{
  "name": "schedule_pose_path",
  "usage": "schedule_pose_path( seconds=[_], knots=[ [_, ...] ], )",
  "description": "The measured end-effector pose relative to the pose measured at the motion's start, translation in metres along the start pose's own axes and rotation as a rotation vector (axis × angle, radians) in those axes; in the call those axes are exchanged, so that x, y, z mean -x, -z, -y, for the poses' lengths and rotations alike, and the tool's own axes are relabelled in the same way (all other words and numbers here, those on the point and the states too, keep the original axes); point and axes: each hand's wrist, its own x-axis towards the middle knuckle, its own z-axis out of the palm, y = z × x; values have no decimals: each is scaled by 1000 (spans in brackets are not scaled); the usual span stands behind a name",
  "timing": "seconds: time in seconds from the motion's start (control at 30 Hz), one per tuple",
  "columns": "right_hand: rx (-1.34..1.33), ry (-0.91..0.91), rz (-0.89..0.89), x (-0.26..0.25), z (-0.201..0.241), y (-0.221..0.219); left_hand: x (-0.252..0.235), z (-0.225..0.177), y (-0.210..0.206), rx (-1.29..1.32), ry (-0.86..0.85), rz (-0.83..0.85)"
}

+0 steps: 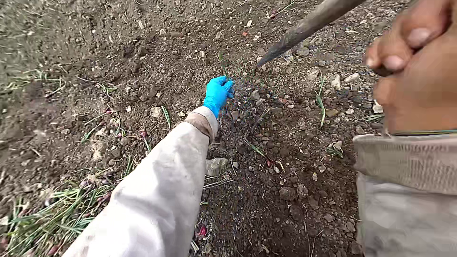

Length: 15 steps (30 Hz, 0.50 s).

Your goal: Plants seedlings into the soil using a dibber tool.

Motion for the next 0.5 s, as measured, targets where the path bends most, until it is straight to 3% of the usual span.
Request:
schedule_pose_path(
  seconds=[0.1, 0.2, 0.3, 0.4, 0.5],
  knots=[
    [259, -210, 171, -5, -92, -56, -3, 9, 1, 61, 5, 40],
    [501, -397, 274, 38, -179, -66, -6, 13, -9, 69, 18, 114],
    [496, -417, 302, 44, -192, -57, -10, 17, -22, 25, 36, 146],
    [432, -433, 217, 60, -189, -47, -6, 22, -43, -68, 78, 128],
    [413, -334, 167, 88, -172, -40, -2, 23, -54, -174, 99, 145]
  ],
)
